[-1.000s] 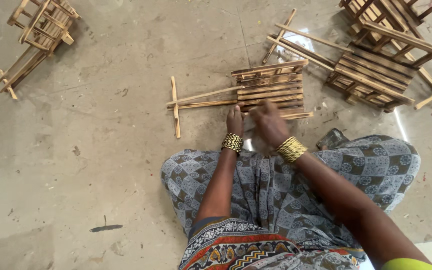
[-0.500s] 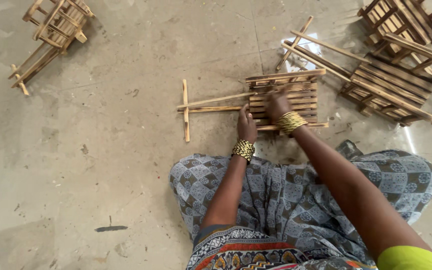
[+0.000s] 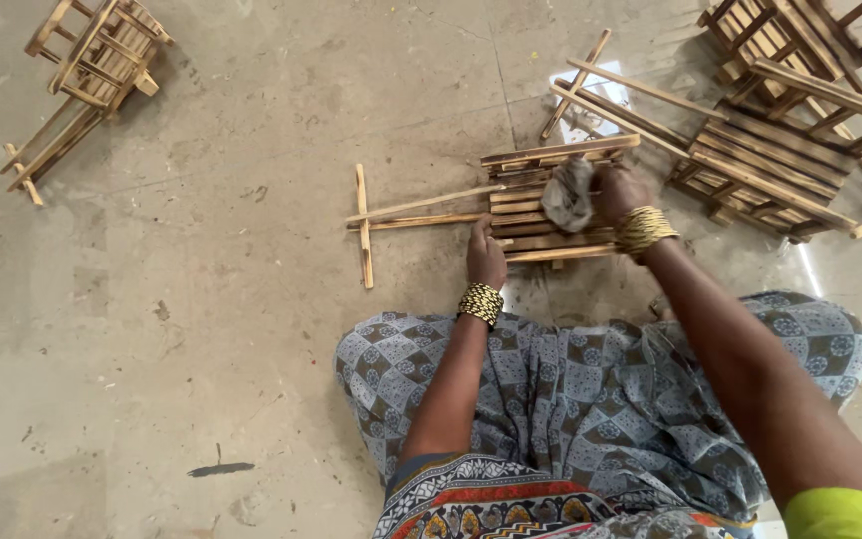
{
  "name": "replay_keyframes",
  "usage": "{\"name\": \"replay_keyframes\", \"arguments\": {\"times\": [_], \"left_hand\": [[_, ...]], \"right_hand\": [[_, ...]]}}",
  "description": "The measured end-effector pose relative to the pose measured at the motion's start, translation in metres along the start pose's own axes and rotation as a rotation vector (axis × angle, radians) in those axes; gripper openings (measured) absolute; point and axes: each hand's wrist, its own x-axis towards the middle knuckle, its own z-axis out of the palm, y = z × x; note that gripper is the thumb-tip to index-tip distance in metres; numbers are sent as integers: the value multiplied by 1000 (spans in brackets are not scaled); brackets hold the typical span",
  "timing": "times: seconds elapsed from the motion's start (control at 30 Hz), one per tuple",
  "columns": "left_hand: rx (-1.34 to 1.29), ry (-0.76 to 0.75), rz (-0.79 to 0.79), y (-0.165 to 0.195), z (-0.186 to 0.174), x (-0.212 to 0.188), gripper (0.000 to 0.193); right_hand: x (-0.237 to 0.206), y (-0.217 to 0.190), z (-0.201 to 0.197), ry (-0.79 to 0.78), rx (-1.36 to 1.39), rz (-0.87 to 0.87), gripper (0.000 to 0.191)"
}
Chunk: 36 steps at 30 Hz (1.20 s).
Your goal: The person sits on the floor and wipes miniature wooden furniture pieces one at a time with a white cloth, turning each piece over and running the cloth along the slats and frame before setting it aside and picking up the next piece.
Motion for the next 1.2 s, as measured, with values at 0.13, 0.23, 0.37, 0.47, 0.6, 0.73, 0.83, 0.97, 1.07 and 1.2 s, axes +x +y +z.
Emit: {"name": "replay_keyframes", "arguments": {"times": [0.13, 0.23, 0.37, 0.47, 0.6, 0.73, 0.83, 0.97, 1.07, 1.2], "left_hand": [[84, 20, -53, 0, 4, 0, 39], [93, 22, -27, 0, 1, -1, 38], [88, 9, -19, -2, -2, -1, 37], [91, -4, -10, -4, -2, 1, 37], [94, 1, -41, -4, 1, 2, 39], [62, 5, -5, -1, 2, 1, 38], [52, -26, -48, 2, 0, 0, 41], [152, -59, -158, -2, -2, 1, 45], [224, -12, -112, -8, -1, 3, 47], [185, -7, -105, -9, -1, 0, 47]], "right_hand": [[-4, -4, -2, 103, -99, -136, 30], [-2, -43, 21, -96, -64, -303, 51], [-4, -73, 45, -120, -346, -502, 27], [-3, -54, 34, -69, -392, -474, 18], [0, -28, 10, -124, -425, -362, 29], [1, -34, 15, -102, -374, -277, 46], [8, -63, 36, -152, -284, -203, 58], [14, -110, 60, -32, -329, -385, 42], [16, -127, 62, 51, -354, -580, 27], [13, -111, 39, -101, -388, -468, 25]]}}
